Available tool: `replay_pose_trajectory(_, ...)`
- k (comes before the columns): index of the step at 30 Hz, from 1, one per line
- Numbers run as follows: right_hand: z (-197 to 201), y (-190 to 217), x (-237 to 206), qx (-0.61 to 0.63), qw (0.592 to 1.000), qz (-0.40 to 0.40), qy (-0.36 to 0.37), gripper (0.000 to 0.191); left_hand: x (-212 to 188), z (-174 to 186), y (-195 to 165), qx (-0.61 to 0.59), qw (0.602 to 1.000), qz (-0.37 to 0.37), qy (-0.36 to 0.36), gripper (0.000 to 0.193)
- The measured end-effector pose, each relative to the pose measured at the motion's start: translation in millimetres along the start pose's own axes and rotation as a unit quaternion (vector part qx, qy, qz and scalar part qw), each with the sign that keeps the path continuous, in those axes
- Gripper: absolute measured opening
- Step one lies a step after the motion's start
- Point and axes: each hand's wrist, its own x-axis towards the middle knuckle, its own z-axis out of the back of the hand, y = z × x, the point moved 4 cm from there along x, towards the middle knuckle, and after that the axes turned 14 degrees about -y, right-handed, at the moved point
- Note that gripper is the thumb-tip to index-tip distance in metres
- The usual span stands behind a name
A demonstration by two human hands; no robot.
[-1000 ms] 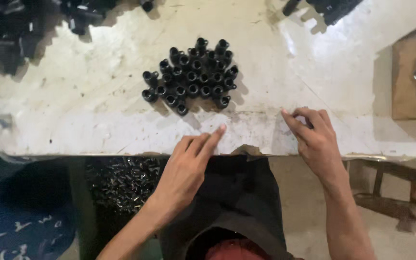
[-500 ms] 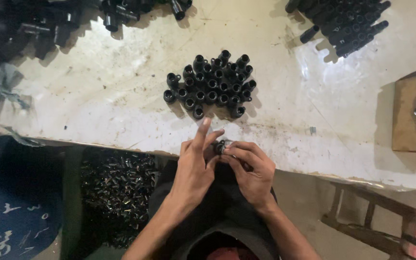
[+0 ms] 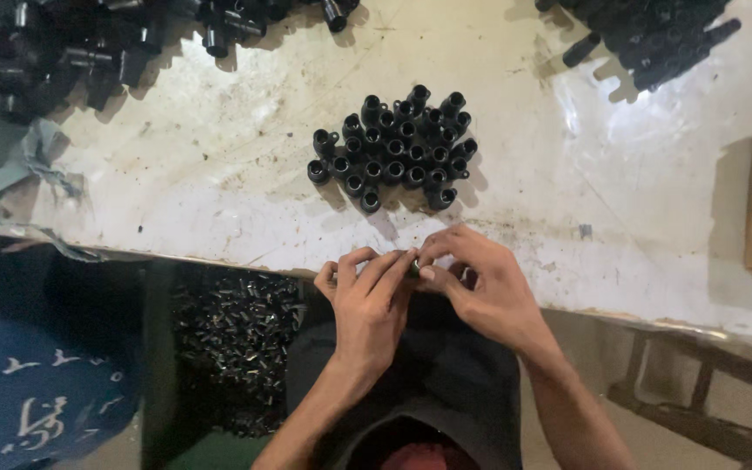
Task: The person sits at a workbench and assembles black plastic fittings by hand, picking small metal inserts from a pile and pressing each into the opening of a plastic part. Assembled fittings are placed in a growing cluster on the bench, and the person occasionally reaches into the large pile for more parts.
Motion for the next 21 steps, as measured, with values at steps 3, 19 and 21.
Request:
replay_pose_trajectory(3,10.0,-1.8,-0.2,0.025,0.991,-0.124,0.034,0.041,7.6,11.0,-2.4,0.034,0.999,0.002,-0.004,0.044)
replay_pose_trajectory(19,89.8,-57.3,-28.4,-0.378,0.873,0.088,-0.295,0.018,222.4,59.3,150.7,0.194,0.971,-0.039,-0.132,0.030)
replay_pose_trajectory(21,86.3,-49.7,-20.3,-0.393,0.876,0.095,-0.263,0.033,239.0,54.3,155.1,0.203,0.973,-0.022,-0.110,0.029)
